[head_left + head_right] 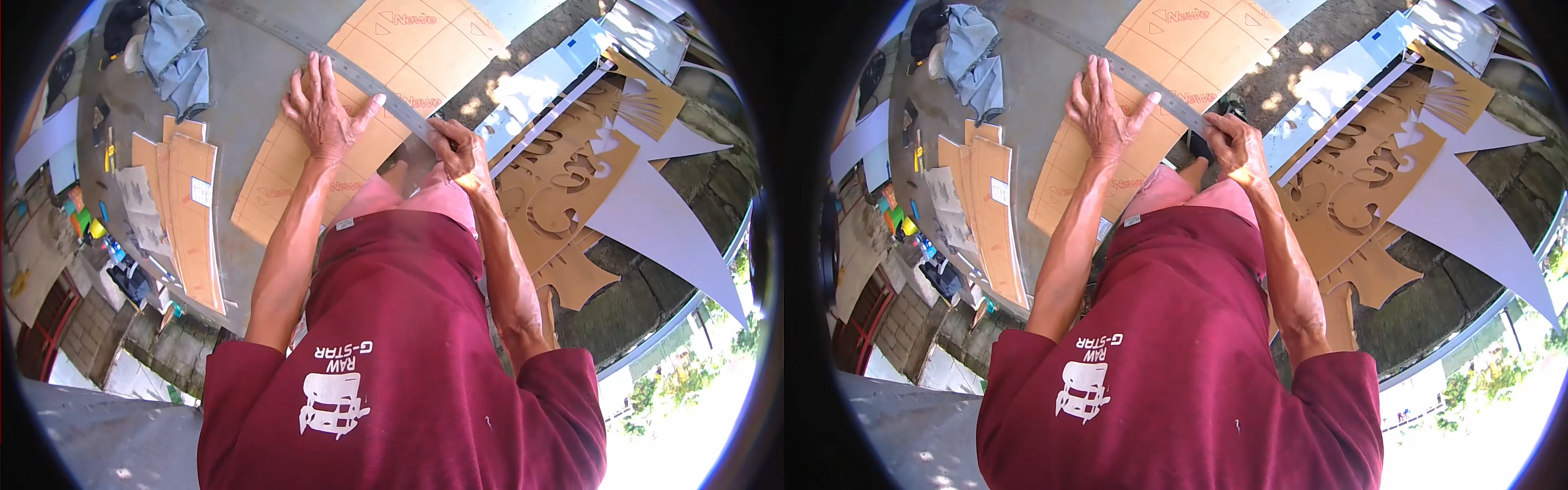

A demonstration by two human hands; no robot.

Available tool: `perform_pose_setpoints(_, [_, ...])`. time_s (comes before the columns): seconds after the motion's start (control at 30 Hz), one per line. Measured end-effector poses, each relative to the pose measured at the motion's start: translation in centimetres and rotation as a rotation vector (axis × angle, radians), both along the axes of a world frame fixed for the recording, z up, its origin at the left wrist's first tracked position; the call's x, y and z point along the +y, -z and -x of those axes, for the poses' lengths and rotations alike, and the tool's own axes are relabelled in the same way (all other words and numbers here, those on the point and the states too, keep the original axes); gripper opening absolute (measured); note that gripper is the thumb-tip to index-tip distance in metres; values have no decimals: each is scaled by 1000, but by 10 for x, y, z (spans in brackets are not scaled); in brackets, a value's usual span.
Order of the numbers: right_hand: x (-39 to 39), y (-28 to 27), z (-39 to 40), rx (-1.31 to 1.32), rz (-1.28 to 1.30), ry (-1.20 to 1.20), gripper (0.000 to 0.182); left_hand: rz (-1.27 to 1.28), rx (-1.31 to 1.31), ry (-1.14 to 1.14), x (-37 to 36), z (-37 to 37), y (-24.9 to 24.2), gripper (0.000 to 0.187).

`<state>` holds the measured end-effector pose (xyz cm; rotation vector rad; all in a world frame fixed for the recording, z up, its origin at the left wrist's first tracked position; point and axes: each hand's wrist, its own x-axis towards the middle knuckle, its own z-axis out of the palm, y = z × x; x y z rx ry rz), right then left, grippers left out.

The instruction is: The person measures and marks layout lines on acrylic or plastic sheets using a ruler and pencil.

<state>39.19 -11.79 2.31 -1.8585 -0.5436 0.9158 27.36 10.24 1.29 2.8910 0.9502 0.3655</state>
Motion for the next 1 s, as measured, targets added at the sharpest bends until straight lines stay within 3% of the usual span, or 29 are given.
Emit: perform_pose_setpoints(1.0, [-3, 1, -4, -30, -32, -29, 25, 32, 12, -22, -1, 0, -4, 106])
